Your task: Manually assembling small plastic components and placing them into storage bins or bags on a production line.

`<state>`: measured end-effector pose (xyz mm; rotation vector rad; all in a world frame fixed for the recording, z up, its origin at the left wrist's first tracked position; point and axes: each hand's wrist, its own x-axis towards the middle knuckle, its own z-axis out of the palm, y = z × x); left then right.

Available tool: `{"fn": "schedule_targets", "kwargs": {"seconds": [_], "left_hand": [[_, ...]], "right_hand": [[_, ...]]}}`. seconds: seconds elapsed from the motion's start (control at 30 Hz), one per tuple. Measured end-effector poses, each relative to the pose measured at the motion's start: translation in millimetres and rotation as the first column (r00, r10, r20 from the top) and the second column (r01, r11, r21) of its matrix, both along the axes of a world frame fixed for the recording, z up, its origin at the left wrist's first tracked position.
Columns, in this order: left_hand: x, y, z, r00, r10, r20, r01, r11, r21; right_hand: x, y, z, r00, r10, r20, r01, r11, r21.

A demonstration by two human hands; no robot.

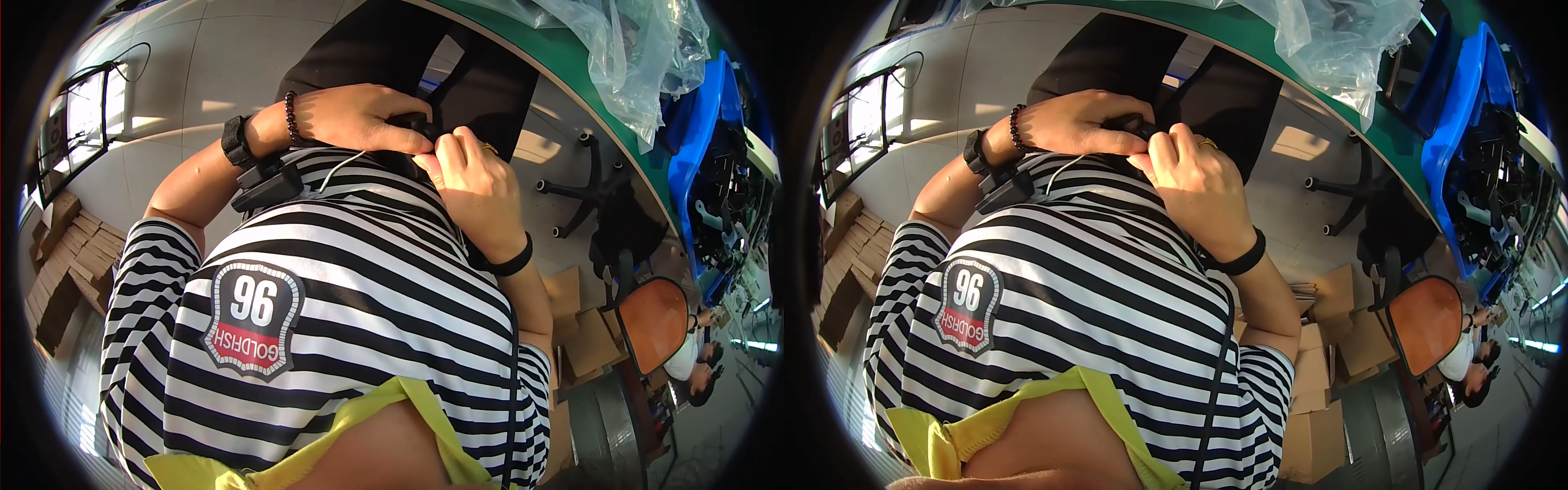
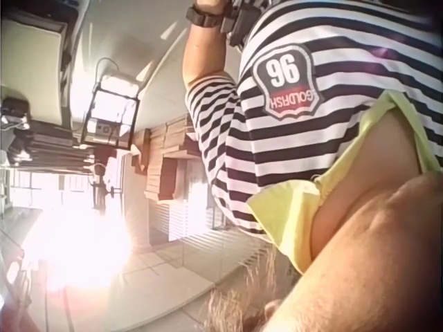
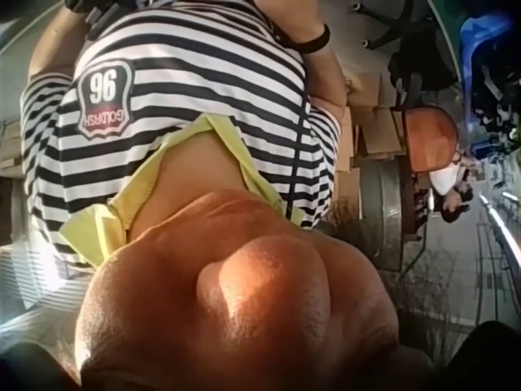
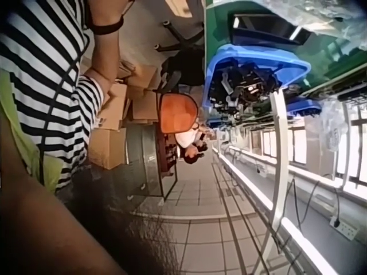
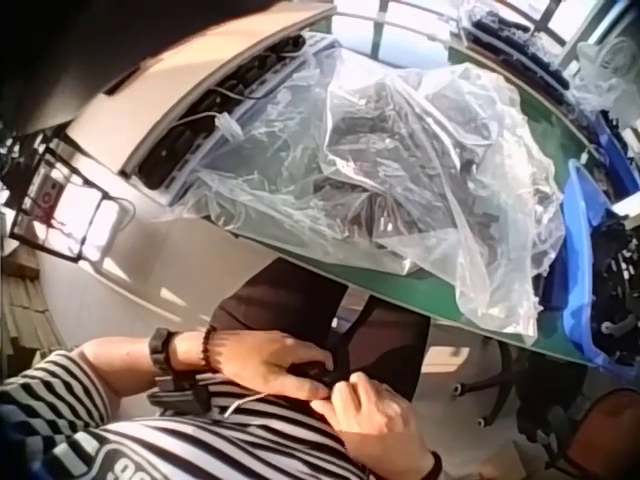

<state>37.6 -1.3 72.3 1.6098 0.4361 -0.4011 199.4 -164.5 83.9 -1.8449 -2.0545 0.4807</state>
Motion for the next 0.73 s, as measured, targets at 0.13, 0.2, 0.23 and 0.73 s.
{"fn": "schedule_targets", "kwargs": {"seconds": [0.13, 0.2, 0.23, 0.73], "left_hand": [[0, 0, -2, 1.000, 0.011, 0.014, -0.011, 1.000, 0.008], [0, 2, 0, 0.999, -0.005, -0.054, 0.006, 1.000, 0.007], [0, 3, 1, 0.998, -0.003, -0.056, 0.004, 1.000, 0.007], [0, 3, 4, 0.998, -0.035, -0.056, 0.037, 0.999, 0.027]], "right_hand": [[3, -2, -15, 1.000, -0.006, -0.017, 0.007, 0.997, 0.079], [2, 0, -15, 1.000, -0.027, -0.007, 0.028, 0.994, 0.103], [1, 1, -14, 1.000, -0.025, -0.009, 0.026, 0.994, 0.103], [6, -8, 0, 0.999, 0.022, -0.035, -0.029, 0.977, -0.211]]}}
